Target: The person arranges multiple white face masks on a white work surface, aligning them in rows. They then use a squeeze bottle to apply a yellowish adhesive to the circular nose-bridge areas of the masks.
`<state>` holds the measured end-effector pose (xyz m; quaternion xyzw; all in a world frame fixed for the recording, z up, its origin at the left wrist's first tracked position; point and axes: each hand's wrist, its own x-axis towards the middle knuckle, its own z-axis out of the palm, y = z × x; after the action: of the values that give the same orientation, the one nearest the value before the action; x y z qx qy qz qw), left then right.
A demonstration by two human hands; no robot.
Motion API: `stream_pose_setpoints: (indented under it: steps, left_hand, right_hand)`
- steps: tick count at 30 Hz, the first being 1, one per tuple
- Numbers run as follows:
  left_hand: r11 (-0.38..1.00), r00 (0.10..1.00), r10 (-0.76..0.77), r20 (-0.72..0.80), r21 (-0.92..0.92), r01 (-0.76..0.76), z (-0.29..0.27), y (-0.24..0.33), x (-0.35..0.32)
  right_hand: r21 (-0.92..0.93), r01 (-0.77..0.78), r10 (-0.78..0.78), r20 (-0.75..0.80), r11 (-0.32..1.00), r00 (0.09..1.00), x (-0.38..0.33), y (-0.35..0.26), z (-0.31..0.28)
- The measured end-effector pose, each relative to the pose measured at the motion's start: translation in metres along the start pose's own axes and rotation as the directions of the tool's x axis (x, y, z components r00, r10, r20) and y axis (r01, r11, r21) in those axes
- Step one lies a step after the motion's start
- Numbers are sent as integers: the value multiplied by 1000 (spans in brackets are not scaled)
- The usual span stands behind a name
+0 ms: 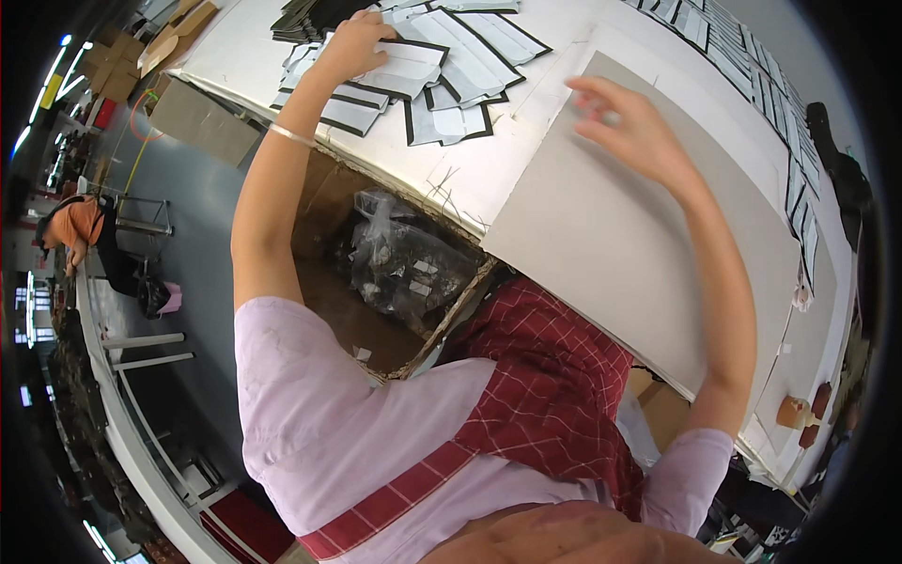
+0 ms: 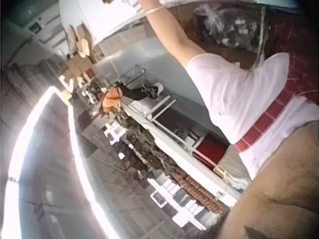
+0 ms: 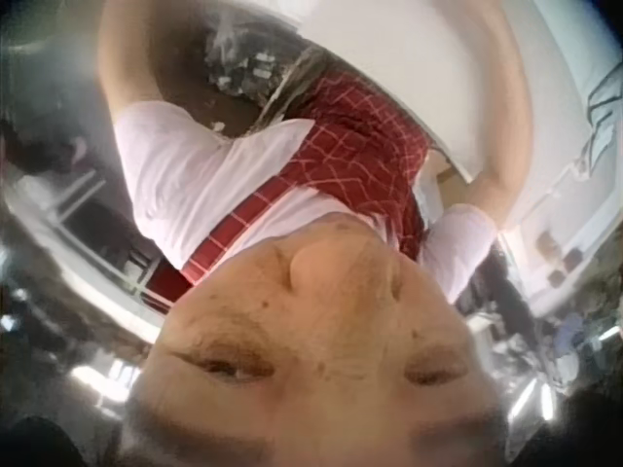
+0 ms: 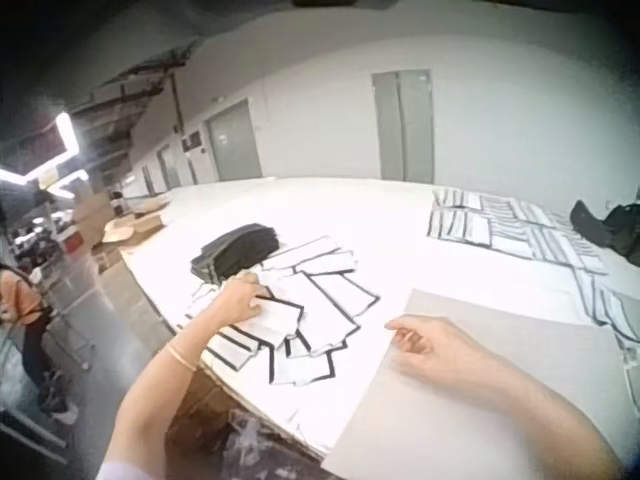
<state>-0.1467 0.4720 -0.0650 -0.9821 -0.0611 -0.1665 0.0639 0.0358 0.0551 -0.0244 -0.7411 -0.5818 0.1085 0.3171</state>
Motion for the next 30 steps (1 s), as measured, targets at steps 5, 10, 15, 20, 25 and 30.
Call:
stream_pose_setpoints:
  steps: [5, 10, 15, 20, 25, 30]
  left_hand:
    - [947, 900, -182, -395, -318, 51, -20, 4, -36]
    - [646, 713, -543, -444, -763, 18, -75, 3, -69]
    - [-360, 920, -389, -48, -911, -200, -64, -13, -64]
    - [-686, 699, -476, 534, -722, 84, 55, -2, -46]
    - [-650, 707, -457, 540, -746, 149, 46, 55, -20]
    - [-610, 573, -611, 546, -786, 98, 45, 72, -8]
  right_hand:
    - [-66, -135, 125, -138, 989, 983, 87, 24, 67]
    - [-237, -285, 273, -83, 929, 958, 123, 12, 88]
    - [88, -163, 179, -232, 983, 956, 132, 25, 90]
    - [3, 247, -185, -652, 969, 735, 135, 5, 117]
    - [-262, 341, -414, -746, 903, 521, 93, -8, 82]
    - [-195, 354, -354, -810, 915, 468, 72, -22, 37]
